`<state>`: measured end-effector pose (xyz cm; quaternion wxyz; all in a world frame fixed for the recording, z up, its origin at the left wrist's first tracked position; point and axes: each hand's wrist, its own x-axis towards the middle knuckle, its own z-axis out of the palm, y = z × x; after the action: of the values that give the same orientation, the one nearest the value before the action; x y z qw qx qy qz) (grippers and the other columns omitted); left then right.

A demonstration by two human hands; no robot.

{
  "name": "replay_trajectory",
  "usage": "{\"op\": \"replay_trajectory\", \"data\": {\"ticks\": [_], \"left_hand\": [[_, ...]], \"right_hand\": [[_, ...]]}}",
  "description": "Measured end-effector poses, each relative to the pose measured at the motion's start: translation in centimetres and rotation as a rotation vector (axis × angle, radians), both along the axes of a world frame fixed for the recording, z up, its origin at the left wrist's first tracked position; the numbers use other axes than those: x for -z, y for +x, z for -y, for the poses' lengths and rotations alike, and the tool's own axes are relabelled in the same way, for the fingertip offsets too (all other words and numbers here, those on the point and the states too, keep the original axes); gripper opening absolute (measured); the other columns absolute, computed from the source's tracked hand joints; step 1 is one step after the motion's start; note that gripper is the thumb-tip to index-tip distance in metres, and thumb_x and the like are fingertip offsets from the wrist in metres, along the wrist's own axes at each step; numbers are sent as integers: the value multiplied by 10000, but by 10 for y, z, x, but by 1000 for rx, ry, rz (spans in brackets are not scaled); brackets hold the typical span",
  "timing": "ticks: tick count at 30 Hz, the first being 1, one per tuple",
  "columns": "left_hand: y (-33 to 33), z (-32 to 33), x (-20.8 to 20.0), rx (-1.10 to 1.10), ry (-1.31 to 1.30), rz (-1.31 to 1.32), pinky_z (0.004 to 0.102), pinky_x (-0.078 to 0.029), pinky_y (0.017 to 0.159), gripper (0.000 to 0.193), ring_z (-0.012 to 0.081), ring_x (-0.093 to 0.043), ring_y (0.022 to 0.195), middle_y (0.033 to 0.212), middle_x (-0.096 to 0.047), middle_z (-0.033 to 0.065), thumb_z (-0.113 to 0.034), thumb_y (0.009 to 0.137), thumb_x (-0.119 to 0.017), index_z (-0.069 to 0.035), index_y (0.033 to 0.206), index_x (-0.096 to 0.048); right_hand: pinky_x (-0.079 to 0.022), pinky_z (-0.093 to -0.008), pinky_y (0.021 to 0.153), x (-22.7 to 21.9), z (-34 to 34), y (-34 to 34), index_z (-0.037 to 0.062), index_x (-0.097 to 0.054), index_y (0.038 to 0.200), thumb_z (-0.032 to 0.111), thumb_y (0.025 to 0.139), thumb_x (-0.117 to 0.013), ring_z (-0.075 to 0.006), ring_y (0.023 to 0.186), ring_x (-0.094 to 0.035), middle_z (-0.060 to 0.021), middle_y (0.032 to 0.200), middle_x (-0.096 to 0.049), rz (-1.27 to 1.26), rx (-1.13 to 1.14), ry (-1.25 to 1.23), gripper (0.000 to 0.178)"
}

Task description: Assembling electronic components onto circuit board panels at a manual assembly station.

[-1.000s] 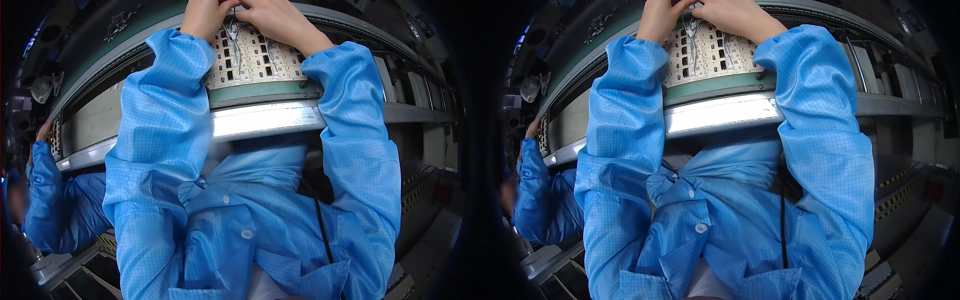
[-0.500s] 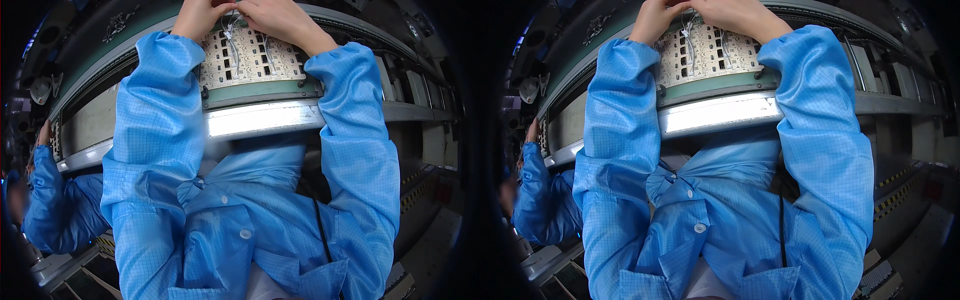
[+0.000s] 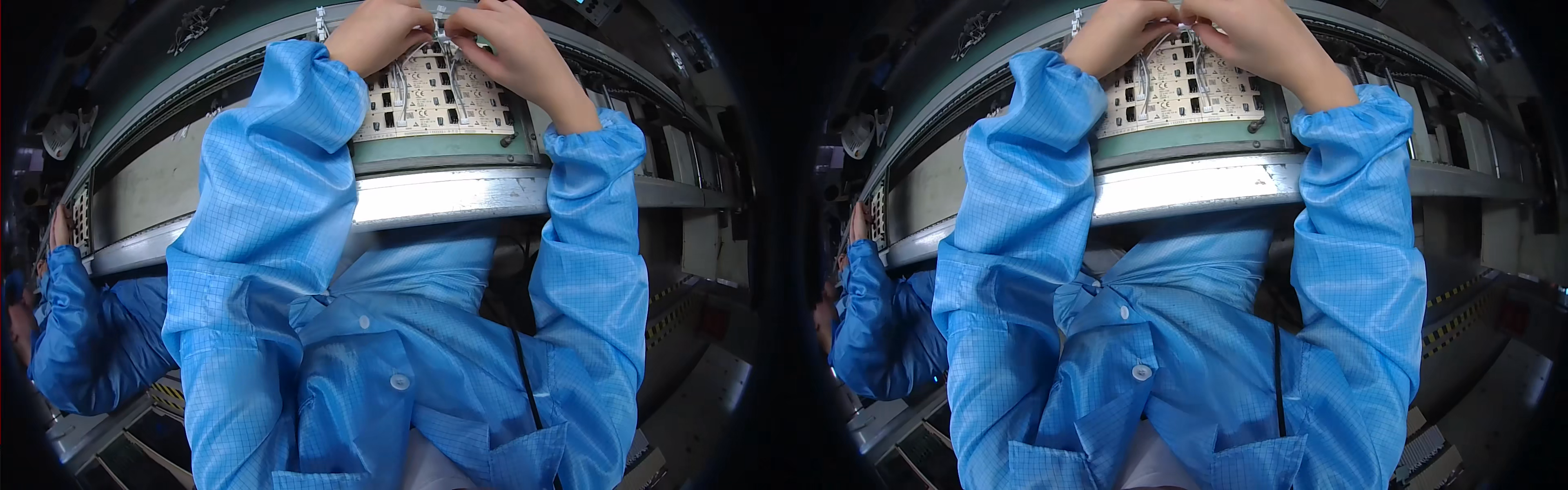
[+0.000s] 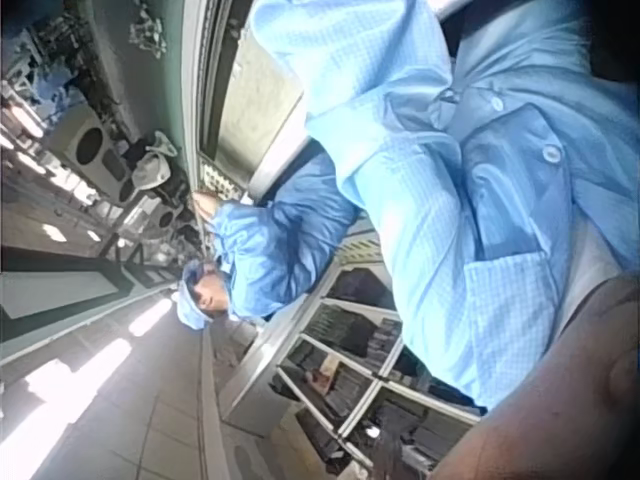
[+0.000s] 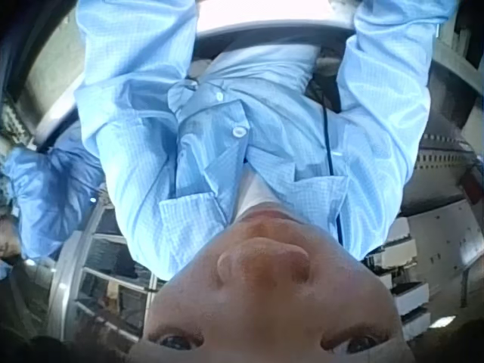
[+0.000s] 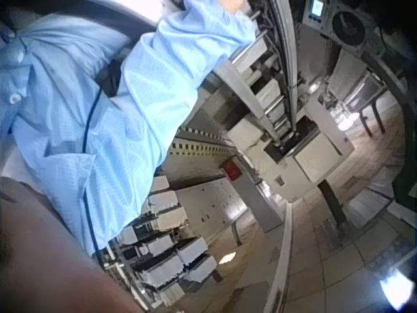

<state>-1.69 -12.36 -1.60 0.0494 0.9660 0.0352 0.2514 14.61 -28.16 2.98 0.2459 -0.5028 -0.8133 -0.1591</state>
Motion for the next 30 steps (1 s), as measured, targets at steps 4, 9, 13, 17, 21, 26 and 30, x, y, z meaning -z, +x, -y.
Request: {"op": "replay_trajectory", "data": {"ticks": [4, 9, 13, 17, 21, 26, 30], "left_hand": [[4, 9, -2, 98, -177, 114, 445, -510, 822, 151, 383, -622, 919, 922, -661, 169, -75, 845, -682, -30, 987, -712], [-6, 14, -15, -36, -579, 132, 393, -542, 780, 220, 357, -692, 869, 887, -706, 192, -4, 868, -580, 8, 1063, -683], [-6, 40, -42, -252, -719, 10, 392, -543, 777, 241, 359, -704, 863, 916, -712, 218, -53, 881, -593, 12, 1092, -689], [-8, 24, -21, -70, -336, 128, 418, -535, 789, 206, 378, -690, 883, 931, -708, 223, -75, 856, -652, 9, 1034, -711], [-5, 26, -18, -48, -275, 115, 432, -532, 774, 171, 397, -675, 855, 889, -691, 214, -66, 849, -649, 9, 988, -714], [-2, 26, -13, -45, -265, 161, 443, -523, 777, 122, 400, -651, 848, 870, -652, 195, -59, 861, -631, -4, 935, -710], [3, 23, -3, -119, -216, 160, 446, -520, 800, 103, 396, -638, 884, 894, -647, 192, -50, 865, -621, -7, 910, -703]], "right_hand": [[-437, -401, 729, 22, -20, 15, 84, -662, 910, 98, 837, -678, -297, 821, -593, -91, 809, -622, -380, -478, 236, 76], [-463, -416, 801, 10, -15, 4, 57, -691, 1024, 58, 853, -637, -321, 886, -607, -117, 922, -684, -271, -64, -68, 179], [-450, -417, 874, 21, -24, 20, 62, -685, 1106, -2, 859, -551, -320, 1023, -607, -118, 1014, -694, -179, 118, -51, 288], [-398, -409, 932, 19, -26, 22, 56, -687, 1105, 3, 863, -556, -293, 1046, -598, -102, 1051, -687, -164, 177, -3, 280], [-396, -401, 926, 25, -27, 25, 70, -692, 1082, 68, 879, -598, -281, 1052, -598, -92, 1045, -690, -183, 227, -83, 223], [-387, -398, 872, 23, -28, 29, 87, -691, 966, 173, 860, -676, -261, 998, -585, -59, 969, -672, -205, 250, -87, 137], [-382, -411, 850, 25, -22, 37, 92, -691, 946, 172, 858, -667, -260, 968, -573, -51, 912, -637, -81, 313, -40, 122]]}}
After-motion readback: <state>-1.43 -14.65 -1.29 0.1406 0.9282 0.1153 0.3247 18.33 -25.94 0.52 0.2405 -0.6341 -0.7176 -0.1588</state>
